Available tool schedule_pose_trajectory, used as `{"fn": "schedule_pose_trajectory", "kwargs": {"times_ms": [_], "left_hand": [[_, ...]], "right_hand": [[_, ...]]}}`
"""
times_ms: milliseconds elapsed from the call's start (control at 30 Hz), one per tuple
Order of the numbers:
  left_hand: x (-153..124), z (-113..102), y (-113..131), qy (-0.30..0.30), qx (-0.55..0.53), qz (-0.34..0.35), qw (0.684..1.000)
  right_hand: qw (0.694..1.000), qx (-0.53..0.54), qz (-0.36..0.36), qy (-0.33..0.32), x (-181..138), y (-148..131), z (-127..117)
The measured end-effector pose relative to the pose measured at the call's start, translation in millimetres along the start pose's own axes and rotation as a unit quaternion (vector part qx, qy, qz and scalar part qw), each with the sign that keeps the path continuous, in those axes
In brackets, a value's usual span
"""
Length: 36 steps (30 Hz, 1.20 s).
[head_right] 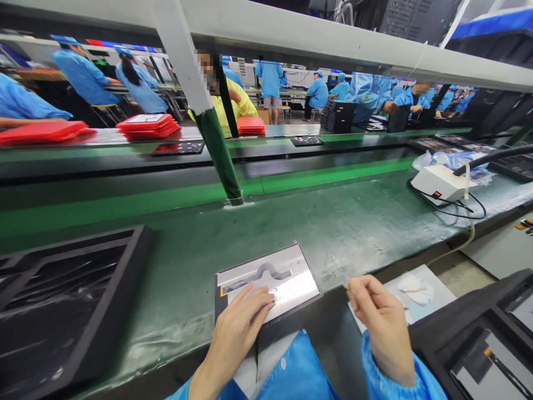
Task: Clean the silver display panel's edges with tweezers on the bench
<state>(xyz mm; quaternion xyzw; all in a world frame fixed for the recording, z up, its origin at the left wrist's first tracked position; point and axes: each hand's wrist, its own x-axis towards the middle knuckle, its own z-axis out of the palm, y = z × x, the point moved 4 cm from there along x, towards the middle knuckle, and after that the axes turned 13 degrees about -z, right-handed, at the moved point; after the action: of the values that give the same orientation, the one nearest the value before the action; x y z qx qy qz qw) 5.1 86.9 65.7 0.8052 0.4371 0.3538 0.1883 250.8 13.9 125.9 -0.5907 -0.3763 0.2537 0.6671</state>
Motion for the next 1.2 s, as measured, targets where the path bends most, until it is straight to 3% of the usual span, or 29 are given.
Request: {"fn": "schedule_pose_trajectory", "kwargs": {"times_ms": [67, 133, 200, 300, 367, 433, 567, 700, 800, 900, 1067, 1200], "left_hand": [[14.7, 2.9, 11.4, -0.030, -0.051, -0.020, 0.998], [27.3, 11.1, 21.9, -0.097, -0.086, -0.041, 0.991], [35.1, 19.2, 28.8, -0.150, -0.085, -0.051, 0.984], [38.8, 23.3, 30.0, -0.178, -0.075, -0.047, 0.980], [38.6, 20.3, 26.6, -0.174, -0.072, -0.044, 0.981], [38.2, 15.5, 23.2, -0.167, -0.069, -0.039, 0.983], [40.8, 11.9, 25.0, -0.157, -0.060, 0.000, 0.986], [46.5, 21.4, 32.3, -0.148, -0.039, 0.023, 0.988], [49.1, 30.7, 32.9, -0.132, -0.013, 0.025, 0.991], [46.5, 34.2, 26.8, -0.101, 0.027, 0.024, 0.994], [22.7, 27.7, 15.3, -0.053, 0.084, 0.049, 0.994], [1.8, 27.4, 22.9, -0.050, 0.108, 0.103, 0.987]], "right_hand": [[0.998, -0.007, -0.004, -0.069, -7.8, -5.5, 18.8], [0.995, -0.002, -0.007, -0.101, -9.5, -8.6, 33.0], [0.994, 0.006, -0.013, -0.106, -4.9, -8.8, 41.3], [0.997, 0.011, -0.023, -0.070, 5.2, 0.7, 40.9], [0.999, -0.010, -0.023, -0.033, 5.3, 15.7, 34.2], [0.998, -0.051, -0.017, -0.035, -4.2, 36.1, 29.5], [0.981, -0.117, -0.003, -0.157, -41.1, 73.3, 36.1], [0.968, -0.120, -0.004, -0.221, -61.9, 87.1, 47.3], [0.965, -0.080, 0.019, -0.248, -61.7, 94.6, 52.6], [0.961, 0.007, 0.090, -0.262, -61.3, 107.2, 56.4], [0.941, 0.136, 0.221, -0.218, -69.1, 121.4, 61.4], [0.928, 0.168, 0.267, -0.199, -77.1, 126.5, 63.8]]}}
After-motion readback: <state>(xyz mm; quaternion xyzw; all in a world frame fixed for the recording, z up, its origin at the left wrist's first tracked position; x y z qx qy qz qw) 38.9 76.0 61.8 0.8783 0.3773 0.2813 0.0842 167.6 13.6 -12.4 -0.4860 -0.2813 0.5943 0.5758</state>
